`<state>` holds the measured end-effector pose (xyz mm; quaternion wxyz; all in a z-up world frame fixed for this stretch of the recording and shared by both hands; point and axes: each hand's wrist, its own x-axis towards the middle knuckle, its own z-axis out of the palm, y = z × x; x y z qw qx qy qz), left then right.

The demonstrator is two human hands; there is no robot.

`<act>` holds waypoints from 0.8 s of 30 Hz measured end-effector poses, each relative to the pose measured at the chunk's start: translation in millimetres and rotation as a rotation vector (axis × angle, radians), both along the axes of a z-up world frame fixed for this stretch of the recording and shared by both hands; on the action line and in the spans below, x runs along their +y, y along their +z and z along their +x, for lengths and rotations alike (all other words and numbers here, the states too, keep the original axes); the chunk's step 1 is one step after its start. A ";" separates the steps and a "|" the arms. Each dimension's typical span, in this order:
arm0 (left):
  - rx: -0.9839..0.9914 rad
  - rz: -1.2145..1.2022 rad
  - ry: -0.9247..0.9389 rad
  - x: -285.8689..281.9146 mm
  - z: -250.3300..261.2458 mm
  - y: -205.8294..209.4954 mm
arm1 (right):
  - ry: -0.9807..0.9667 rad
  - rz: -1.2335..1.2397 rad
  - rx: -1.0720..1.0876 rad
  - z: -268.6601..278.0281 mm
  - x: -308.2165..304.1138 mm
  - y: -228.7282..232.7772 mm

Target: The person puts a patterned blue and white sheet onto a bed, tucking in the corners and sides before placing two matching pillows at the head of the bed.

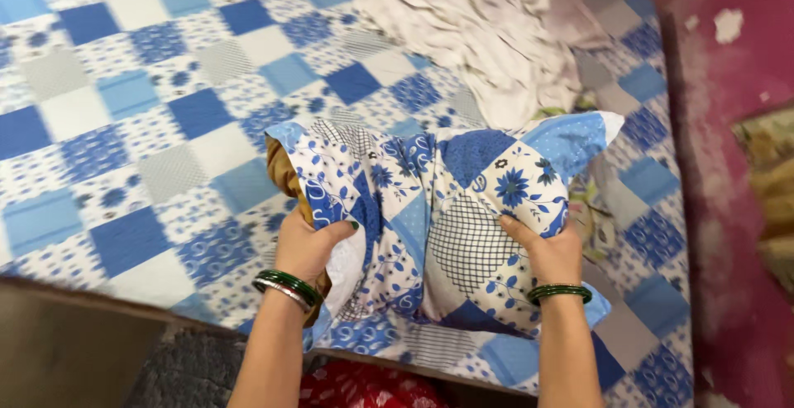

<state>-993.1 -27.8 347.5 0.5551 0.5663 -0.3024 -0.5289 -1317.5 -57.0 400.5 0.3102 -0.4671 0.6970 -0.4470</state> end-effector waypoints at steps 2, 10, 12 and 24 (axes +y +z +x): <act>-0.022 0.001 0.035 20.2 45.6 10.4 | 0.039 -0.018 0.056 47.6 0.2 -0.6; -0.035 -0.036 0.115 114.7 255.5 1.7 | 0.107 0.040 0.152 270.1 42.4 -37.7; -0.063 -0.029 0.148 131.7 304.1 -0.6 | 0.165 0.039 0.064 324.3 50.0 -45.9; -0.071 0.017 0.328 166.3 520.5 3.9 | 0.363 0.009 0.127 586.9 21.5 -56.4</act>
